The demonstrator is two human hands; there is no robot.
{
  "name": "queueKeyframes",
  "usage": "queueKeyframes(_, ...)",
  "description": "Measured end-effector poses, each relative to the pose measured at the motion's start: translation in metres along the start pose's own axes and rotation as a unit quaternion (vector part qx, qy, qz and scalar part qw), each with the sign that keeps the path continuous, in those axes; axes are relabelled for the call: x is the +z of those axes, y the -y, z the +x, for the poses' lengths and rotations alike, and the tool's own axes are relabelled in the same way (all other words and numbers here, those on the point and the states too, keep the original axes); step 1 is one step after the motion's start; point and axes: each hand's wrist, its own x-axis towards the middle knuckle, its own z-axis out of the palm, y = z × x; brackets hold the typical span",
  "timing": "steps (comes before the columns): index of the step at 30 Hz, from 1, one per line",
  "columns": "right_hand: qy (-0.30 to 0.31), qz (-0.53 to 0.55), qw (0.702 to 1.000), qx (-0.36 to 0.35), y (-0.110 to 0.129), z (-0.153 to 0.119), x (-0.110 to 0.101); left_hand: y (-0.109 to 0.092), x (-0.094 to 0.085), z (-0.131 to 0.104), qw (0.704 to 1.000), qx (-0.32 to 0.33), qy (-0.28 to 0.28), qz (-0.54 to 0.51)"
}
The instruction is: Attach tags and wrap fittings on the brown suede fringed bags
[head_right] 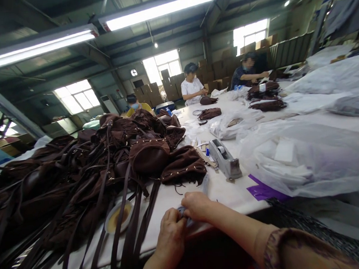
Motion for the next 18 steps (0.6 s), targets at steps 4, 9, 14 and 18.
queueKeyframes(4,0.014,-0.035,0.999,-0.010,0.013,0.004,-0.010,0.012,0.003,0.005,0.998,0.052,-0.007,0.016)
queueKeyframes(9,0.029,-0.047,0.998,0.031,0.024,0.006,-0.014,0.008,0.006,0.004,0.999,0.024,-0.035,0.030)
queueKeyframes(14,0.023,-0.029,0.995,0.097,0.023,0.005,-0.014,-0.002,0.021,-0.001,0.997,-0.056,-0.046,-0.018)
queueKeyframes(18,0.019,-0.014,0.991,0.134,0.022,0.005,-0.011,-0.001,0.035,-0.003,0.993,-0.062,-0.074,-0.061)
